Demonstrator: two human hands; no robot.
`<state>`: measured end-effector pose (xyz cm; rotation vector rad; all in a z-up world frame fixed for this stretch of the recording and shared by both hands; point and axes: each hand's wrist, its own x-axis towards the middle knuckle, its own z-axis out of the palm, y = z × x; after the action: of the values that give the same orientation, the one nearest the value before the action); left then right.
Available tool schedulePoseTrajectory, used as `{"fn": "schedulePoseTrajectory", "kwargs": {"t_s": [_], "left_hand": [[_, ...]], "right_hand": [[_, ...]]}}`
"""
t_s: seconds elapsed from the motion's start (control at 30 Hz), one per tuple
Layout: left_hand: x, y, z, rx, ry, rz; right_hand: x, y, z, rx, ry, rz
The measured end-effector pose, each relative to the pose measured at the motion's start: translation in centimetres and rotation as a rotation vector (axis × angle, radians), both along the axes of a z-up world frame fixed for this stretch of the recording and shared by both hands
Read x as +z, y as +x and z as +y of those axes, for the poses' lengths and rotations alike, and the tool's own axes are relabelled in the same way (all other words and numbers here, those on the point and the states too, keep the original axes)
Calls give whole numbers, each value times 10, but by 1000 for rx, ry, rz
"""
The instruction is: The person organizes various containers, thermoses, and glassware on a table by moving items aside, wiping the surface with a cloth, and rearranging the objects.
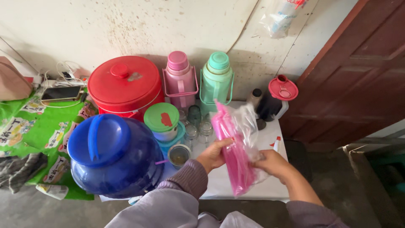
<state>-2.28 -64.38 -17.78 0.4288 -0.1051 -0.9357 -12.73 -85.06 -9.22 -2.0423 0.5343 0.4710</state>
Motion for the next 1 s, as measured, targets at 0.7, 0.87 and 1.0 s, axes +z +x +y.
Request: {"fn": "schedulePoseTrajectory", "kwargs": {"t_s": [0.7,0.87,1.0], "left_hand": [[46,0,36,269,506,-623],[53,4,45,223,465,-539],[44,12,53,217,499,-583]], "right_hand": [[111,75,73,312,-575,-1242],[86,78,90,516,-600,-945],[80,68,86,288,-484,-1045]]}}
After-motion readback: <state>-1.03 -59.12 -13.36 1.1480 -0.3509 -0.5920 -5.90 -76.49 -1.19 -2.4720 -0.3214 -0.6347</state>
